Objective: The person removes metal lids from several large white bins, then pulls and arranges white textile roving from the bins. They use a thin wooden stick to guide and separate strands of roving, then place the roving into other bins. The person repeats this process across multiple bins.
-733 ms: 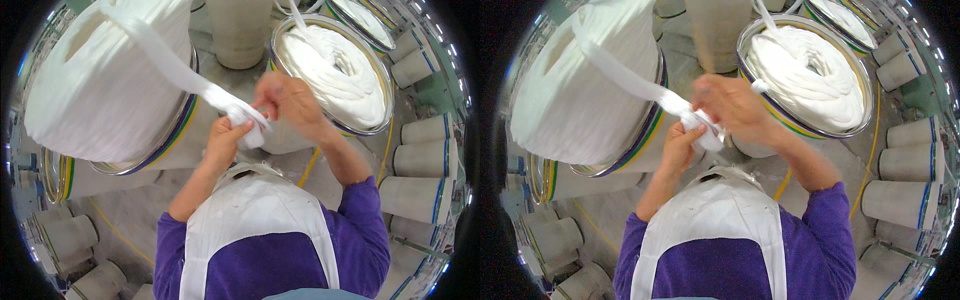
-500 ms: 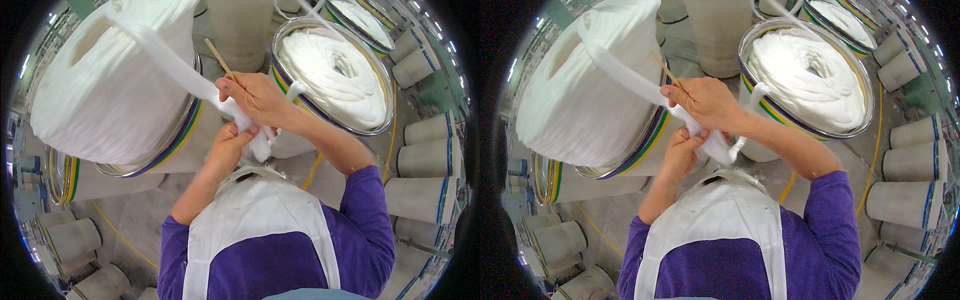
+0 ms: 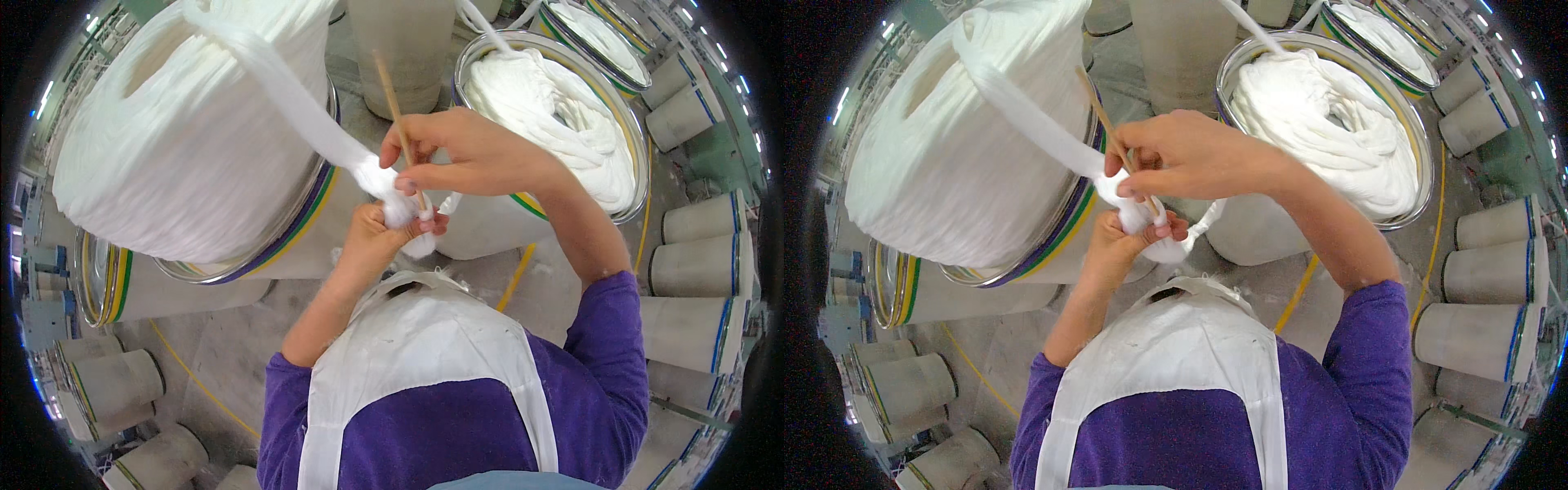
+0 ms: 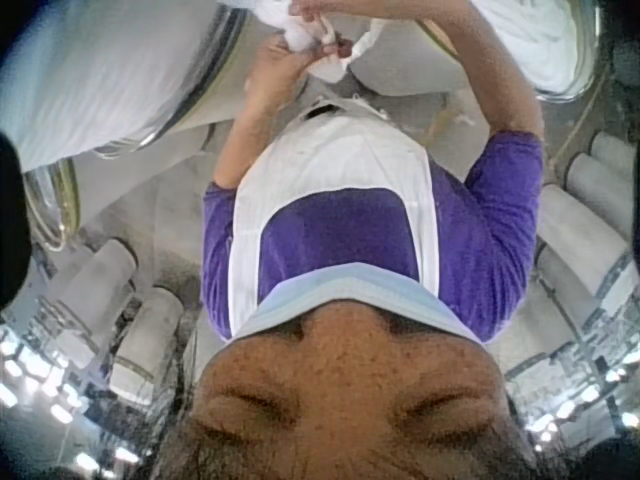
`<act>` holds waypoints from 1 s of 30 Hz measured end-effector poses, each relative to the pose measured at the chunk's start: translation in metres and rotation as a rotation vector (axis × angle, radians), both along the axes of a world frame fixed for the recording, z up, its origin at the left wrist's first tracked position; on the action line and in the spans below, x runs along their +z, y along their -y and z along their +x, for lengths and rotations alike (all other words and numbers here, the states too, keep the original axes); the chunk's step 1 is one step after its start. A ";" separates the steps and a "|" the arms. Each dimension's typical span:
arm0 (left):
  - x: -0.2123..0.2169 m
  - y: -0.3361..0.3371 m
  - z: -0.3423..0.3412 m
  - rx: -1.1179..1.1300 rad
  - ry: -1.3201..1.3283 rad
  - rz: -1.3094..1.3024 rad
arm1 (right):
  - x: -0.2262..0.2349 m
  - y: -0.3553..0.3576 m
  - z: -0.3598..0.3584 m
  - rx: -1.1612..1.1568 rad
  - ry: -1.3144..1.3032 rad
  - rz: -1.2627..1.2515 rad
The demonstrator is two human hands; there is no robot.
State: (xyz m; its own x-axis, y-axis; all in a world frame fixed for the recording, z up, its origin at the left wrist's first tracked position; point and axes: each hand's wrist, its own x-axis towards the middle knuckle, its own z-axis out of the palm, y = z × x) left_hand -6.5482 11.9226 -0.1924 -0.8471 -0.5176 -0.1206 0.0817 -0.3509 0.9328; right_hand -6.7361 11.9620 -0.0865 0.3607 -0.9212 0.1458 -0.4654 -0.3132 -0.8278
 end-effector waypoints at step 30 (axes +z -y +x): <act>-0.002 0.011 -0.013 -0.256 -0.129 -0.113 | 0.001 -0.012 0.008 -0.300 0.168 0.109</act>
State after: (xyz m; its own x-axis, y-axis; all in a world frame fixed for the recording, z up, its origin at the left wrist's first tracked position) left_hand -6.5608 11.9117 -0.1943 -0.9562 -0.2895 0.0429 0.1245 -0.2699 0.9548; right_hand -6.7277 11.9737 -0.0857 0.0514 -0.9958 0.0754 -0.3779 -0.0893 -0.9215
